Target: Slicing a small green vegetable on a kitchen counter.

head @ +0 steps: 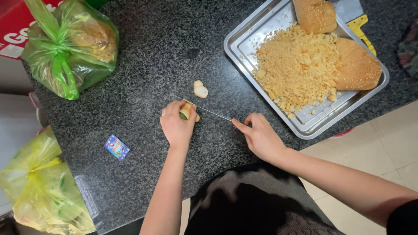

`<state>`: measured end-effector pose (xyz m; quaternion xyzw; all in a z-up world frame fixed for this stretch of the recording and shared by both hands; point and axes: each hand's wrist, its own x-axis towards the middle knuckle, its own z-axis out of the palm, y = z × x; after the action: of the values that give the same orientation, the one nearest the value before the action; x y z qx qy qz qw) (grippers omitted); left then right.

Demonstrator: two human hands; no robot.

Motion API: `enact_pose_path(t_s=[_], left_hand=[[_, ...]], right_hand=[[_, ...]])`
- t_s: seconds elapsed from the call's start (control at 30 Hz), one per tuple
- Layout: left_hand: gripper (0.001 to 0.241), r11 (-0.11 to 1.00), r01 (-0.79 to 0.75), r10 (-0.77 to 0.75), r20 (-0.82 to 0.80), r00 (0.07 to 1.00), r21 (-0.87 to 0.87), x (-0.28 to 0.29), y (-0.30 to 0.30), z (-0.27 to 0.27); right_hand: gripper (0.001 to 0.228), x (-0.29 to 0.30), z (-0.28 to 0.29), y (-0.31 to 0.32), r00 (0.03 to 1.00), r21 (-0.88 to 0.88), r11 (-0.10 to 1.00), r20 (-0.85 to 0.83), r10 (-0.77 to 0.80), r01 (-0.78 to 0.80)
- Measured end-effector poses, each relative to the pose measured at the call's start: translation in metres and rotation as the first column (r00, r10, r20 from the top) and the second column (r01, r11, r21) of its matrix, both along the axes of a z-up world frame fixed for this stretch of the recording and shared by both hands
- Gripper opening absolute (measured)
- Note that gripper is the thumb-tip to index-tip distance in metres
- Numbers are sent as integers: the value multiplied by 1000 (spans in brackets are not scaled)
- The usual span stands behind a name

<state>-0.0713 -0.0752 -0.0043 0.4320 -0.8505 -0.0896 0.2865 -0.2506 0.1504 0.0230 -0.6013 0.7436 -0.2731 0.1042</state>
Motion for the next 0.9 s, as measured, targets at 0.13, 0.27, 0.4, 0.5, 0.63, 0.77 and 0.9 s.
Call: enact_pose_path(t_s=[0.13, 0.27, 0.4, 0.5, 0.63, 0.77, 0.9], left_hand=[[32, 1000, -1, 1, 10, 1000, 0, 1, -1, -4], [31, 1000, 7, -7, -1, 1000, -12, 2, -1, -5], [30, 1000, 15, -15, 8, 1000, 10, 2, 3, 4], [31, 1000, 17, -17, 26, 1000, -1, 4, 2, 0], [31, 999, 27, -27, -9, 1000, -16, 4, -4, -9], [32, 1000, 7, -7, -28, 1000, 9, 4, -2, -11], [33, 1000, 24, -23, -33, 999, 21, 4, -2, -9]], right_hand=[[52, 1, -5, -6, 1000, 4, 1000, 19, 5, -5], [48, 9, -16, -38, 999, -58, 998, 16, 34, -33], [46, 26, -33, -89, 999, -134, 990, 17, 46, -43], [50, 35, -27, -112, 993, -63, 996, 96, 62, -56], [56, 29, -31, -88, 992, -148, 987, 95, 78, -63], [58, 12, -10, -28, 996, -50, 996, 52, 75, -72], [54, 4, -13, 11, 996, 40, 998, 76, 43, -46]])
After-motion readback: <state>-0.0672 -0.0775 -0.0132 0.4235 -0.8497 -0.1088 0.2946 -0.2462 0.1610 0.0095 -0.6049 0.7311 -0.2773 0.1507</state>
